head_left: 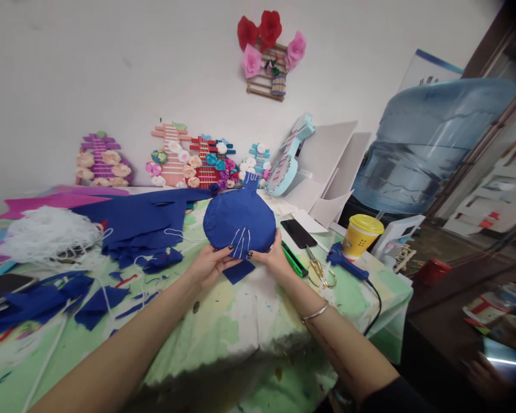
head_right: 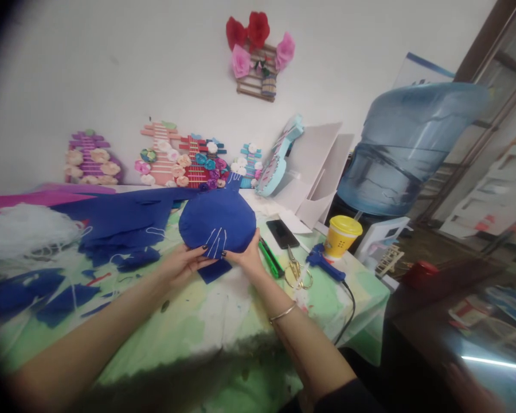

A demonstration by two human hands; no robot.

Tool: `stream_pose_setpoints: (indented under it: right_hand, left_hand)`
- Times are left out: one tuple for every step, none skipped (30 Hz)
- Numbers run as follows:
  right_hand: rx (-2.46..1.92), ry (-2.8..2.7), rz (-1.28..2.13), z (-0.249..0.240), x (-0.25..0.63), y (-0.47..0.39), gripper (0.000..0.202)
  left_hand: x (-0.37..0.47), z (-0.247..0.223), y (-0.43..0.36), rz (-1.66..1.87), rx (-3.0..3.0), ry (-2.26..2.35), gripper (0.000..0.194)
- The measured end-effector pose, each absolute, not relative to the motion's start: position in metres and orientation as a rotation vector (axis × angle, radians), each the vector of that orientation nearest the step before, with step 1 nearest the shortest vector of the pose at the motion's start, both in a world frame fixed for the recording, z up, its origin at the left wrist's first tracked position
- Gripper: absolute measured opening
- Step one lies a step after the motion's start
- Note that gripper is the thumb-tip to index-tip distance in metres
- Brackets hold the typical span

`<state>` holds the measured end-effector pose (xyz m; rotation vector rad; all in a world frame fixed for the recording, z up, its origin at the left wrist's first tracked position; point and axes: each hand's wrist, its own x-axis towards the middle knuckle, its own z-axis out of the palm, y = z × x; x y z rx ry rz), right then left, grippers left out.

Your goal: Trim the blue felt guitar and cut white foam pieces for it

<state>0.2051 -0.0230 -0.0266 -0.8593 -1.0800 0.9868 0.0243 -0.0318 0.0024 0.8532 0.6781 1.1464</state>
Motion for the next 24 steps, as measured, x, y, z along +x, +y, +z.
stream_pose_setpoints:
  right_hand:
    - [-0.864,-1.095,0.977,-0.028,0.205,-0.022,0.128]
    - [-0.867,-1.11,0.966,-0.028,0.205,-0.022,0.131]
    - [-0.872,-1.119,0.952,-0.029,0.205,-0.021,0.132]
    - [-0.878,-1.122,0.938,-0.029,0.205,-0.021,0.132]
    - [-0.89,-1.131,0.925,-0.029,0.205,-0.02,0.132]
    - [-0.906,-1.146,0.912,-0.029,0.205,-0.02,0.131]
    - [-0.922,-1.165,0.898,-0.028,0.205,-0.021,0.131]
    - [-0.934,-1.185,0.882,-0.028,0.205,-0.021,0.131]
    - [-0.943,-1.202,0.87,-0.027,0.206,-0.022,0.131]
    - [-0.948,-1.215,0.864,-0.027,0.206,-0.022,0.131]
    - [-0.946,-1.218,0.861,-0.026,0.206,-0.024,0.131]
    - [-0.941,-1.216,0.865,-0.024,0.206,-0.025,0.13]
    - [-0.932,-1.213,0.878,-0.022,0.206,-0.027,0.128]
    - [-0.917,-1.209,0.901,-0.02,0.206,-0.029,0.125]
    - [-0.9,-1.2,0.928,-0.018,0.207,-0.03,0.122]
    - [-0.886,-1.188,0.956,-0.015,0.207,-0.032,0.119]
    - [-0.878,-1.177,0.977,-0.013,0.207,-0.034,0.115]
    - [-0.879,-1.161,0.979,-0.01,0.208,-0.035,0.11]
    - [-0.889,-1.141,0.953,-0.008,0.21,-0.035,0.104]
    - [-0.905,-1.118,0.896,-0.005,0.212,-0.035,0.098]
    - [-0.919,-1.095,0.816,-0.003,0.214,-0.036,0.091]
    - [-0.931,-1.071,0.725,-0.002,0.217,-0.036,0.082]
    - [-0.943,-1.049,0.631,0.0,0.221,-0.037,0.072]
    - [-0.955,-1.037,0.552,0.001,0.225,-0.039,0.06]
  left_hand:
    - [0.025,0.002,-0.032,1.146,0.852,0.672,0.017]
    - [0.025,0.002,-0.032,1.144,0.85,0.666,0.017]
    - [0.026,0.002,-0.033,1.141,0.849,0.66,0.018]
    - [0.026,0.002,-0.034,1.136,0.849,0.655,0.019]
    - [0.027,0.002,-0.034,1.13,0.852,0.651,0.019]
    - [0.027,0.003,-0.035,1.123,0.855,0.65,0.019]
    - [0.028,0.003,-0.035,1.117,0.859,0.652,0.019]
    - [0.028,0.003,-0.036,1.112,0.861,0.656,0.019]
    - [0.028,0.003,-0.036,1.108,0.862,0.66,0.019]
    - [0.027,0.003,-0.036,1.103,0.863,0.66,0.019]
    - [0.027,0.002,-0.036,1.094,0.864,0.656,0.019]
    - [0.026,0.002,-0.035,1.081,0.864,0.645,0.021]
    - [0.025,0.002,-0.035,1.067,0.863,0.631,0.022]
    - [0.025,0.002,-0.034,1.053,0.861,0.616,0.024]
    - [0.024,0.002,-0.033,1.045,0.858,0.603,0.025]
    - [0.023,0.002,-0.032,1.045,0.854,0.593,0.027]
    - [0.023,0.002,-0.032,1.054,0.848,0.588,0.029]
    - [0.023,0.003,-0.031,1.076,0.839,0.589,0.031]
    - [0.022,0.003,-0.03,1.108,0.827,0.594,0.033]
    - [0.022,0.004,-0.03,1.147,0.813,0.601,0.034]
    - [0.021,0.005,-0.029,1.186,0.8,0.605,0.036]
    - [0.02,0.006,-0.028,1.221,0.788,0.608,0.037]
    - [0.019,0.007,-0.027,1.246,0.778,0.609,0.037]
    - [0.018,0.008,-0.026,1.265,0.77,0.61,0.036]
